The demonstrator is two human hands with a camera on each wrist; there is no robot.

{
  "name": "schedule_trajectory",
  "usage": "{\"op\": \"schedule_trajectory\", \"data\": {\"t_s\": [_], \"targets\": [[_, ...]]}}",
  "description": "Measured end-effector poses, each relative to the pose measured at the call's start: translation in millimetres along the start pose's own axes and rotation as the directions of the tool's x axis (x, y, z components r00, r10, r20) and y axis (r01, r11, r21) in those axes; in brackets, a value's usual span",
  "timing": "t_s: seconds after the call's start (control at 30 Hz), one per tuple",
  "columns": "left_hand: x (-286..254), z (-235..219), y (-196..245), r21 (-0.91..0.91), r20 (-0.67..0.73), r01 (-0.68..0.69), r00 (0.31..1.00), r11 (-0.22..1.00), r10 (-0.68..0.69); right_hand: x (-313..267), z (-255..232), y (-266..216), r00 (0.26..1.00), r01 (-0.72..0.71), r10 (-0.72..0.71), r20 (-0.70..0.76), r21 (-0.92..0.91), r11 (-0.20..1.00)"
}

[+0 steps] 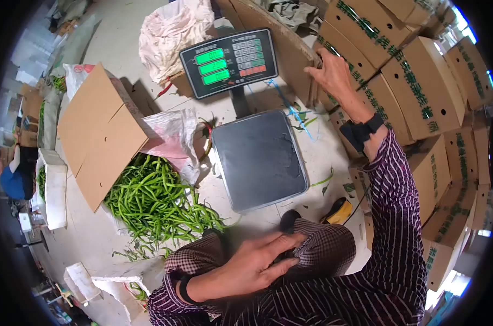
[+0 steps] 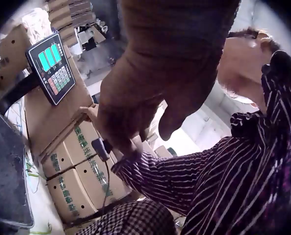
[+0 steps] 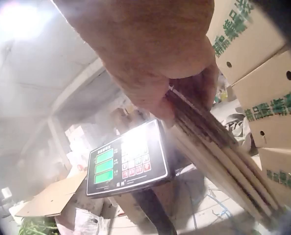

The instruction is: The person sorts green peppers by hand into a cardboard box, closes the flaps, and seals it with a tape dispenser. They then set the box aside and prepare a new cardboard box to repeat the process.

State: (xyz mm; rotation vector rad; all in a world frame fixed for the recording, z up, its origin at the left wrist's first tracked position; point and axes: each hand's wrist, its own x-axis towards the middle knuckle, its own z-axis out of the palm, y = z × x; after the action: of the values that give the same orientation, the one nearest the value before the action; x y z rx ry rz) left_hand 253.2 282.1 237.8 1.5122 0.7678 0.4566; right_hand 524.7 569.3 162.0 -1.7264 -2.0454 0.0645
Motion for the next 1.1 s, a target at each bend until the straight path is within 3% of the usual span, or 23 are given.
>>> {"op": "schedule_trajectory", "data": {"t_s": [0.03, 0.1, 0.13, 0.17, 0.23, 0.3, 0.37, 0.4, 0.47, 0.53, 0.6, 0.63, 0.67, 0.73, 0.8, 0.87, 1.0, 1.07, 1.1], "targets": [[0.3, 1.5, 1.1, 0.012, 0.025, 0.021, 0.999, 1.0, -0.022, -6.0, -4.9, 8.7, 1.0, -0.012, 0.012, -0.002, -0.009, 1.0], [4.2, 5.7, -4.8, 0.038, 0.058, 0.015, 0.998, 0.999, -0.017, -15.6, -10.6, 22.6, 0.969, -0.082, 0.03, 0.245, 0.204, 0.976], [5.7, 7.9, -7.2, 0.061, 0.081, 0.012, 0.997, 0.998, -0.017, -15.5, -15.3, 29.7, 0.923, -0.2, 0.028, 0.384, 0.416, 0.887], [6.9, 9.1, -6.7, 0.064, 0.089, 0.014, 0.996, 0.998, -0.02, -21.4, -14.8, 32.9, 0.923, -0.206, 0.035, 0.382, 0.418, 0.885], [11.7, 9.5, -5.5, 0.088, 0.092, 0.047, 0.994, 0.995, -0.055, -27.5, -10.1, 36.9, 0.884, -0.444, 0.126, 0.451, 0.721, 0.533], [12.3, 14.9, -8.4, 0.138, 0.084, 0.021, 0.996, 0.99, -0.033, -26.8, -6.4, 42.1, 0.86, -0.475, 0.067, 0.506, 0.744, 0.47], [12.4, 19.0, -9.7, 0.186, 0.074, 0.001, 0.997, 0.982, -0.015, -23.2, -2.1, 37.6, 0.855, -0.5, 0.176, 0.487, 0.688, 0.525], [12.9, 20.8, -9.3, 0.194, 0.081, 0.007, 0.996, 0.981, -0.023, -20.0, 3.0, 40.4, 0.854, -0.503, 0.177, 0.489, 0.689, 0.522], [15.0, 22.5, -11.6, 0.202, 0.089, 0.017, 0.995, 0.979, -0.036, -13.2, 14.2, 43.2, 0.879, -0.436, 0.154, 0.45, 0.632, 0.64], [17.8, 23.7, -18.4, 0.178, 0.051, -0.119, 0.992, 0.977, 0.112, -13.8, 11.3, 47.1, 0.889, -0.426, 0.167, 0.426, 0.636, 0.644], [19.7, 22.7, -18.5, 0.185, 0.042, -0.119, 0.993, 0.976, 0.113, -12.3, 6.5, 48.9, 0.901, -0.409, 0.179, 0.395, 0.636, 0.655], [20.1, 22.1, -18.4, 0.192, 0.03, -0.117, 0.993, 0.974, 0.114, -10.8, 6.5, 52.6, 0.982, -0.184, 0.147, 0.119, 0.43, 0.884], [19.4, 22.5, -19.4, 0.192, 0.029, -0.116, 0.993, 0.974, 0.113, -11.0, 6.9, 56.1, 0.99, 0.0, 0.017, -0.138, 0.118, 0.993], [17.2, 24.8, -22.4, 0.332, -0.006, -0.157, 0.986, 0.93, 0.168, -11.3, 3.3, 60.1, 0.987, -0.07, 0.079, -0.138, 0.069, 0.995], [16.2, 26.6, -24.2, 0.359, -0.008, -0.165, 0.984, 0.919, 0.18, -8.8, -0.3, 59.2, 0.981, -0.13, 0.131, -0.14, 0.02, 0.991], [15.5, 28.2, -24.7, 0.386, -0.003, -0.167, 0.983, 0.907, 0.182, -10.4, -1.1, 60.4, 0.988, 0.008, -0.019, -0.156, -0.069, 0.998], [13.3, 29.2, -24.3, 0.424, 0.024, -0.137, 0.99, 0.895, 0.14, -9.4, -0.2, 59.6, 0.965, 0.121, -0.153, -0.214, -0.155, 0.98], [12.7, 30.4, -24.7, 0.443, 0.029, -0.126, 0.992, 0.888, 0.126, -8.7, -3.7, 68.2, 0.957, 0.243, -0.281, -0.067, -0.341, 0.908], [11.7, 31.6, -25.4, 0.461, 0.029, -0.151, 0.987, 0.874, 0.155, -7.5, -3.8, 71.2, 0.956, 0.246, -0.285, -0.067, -0.345, 0.906]]}}
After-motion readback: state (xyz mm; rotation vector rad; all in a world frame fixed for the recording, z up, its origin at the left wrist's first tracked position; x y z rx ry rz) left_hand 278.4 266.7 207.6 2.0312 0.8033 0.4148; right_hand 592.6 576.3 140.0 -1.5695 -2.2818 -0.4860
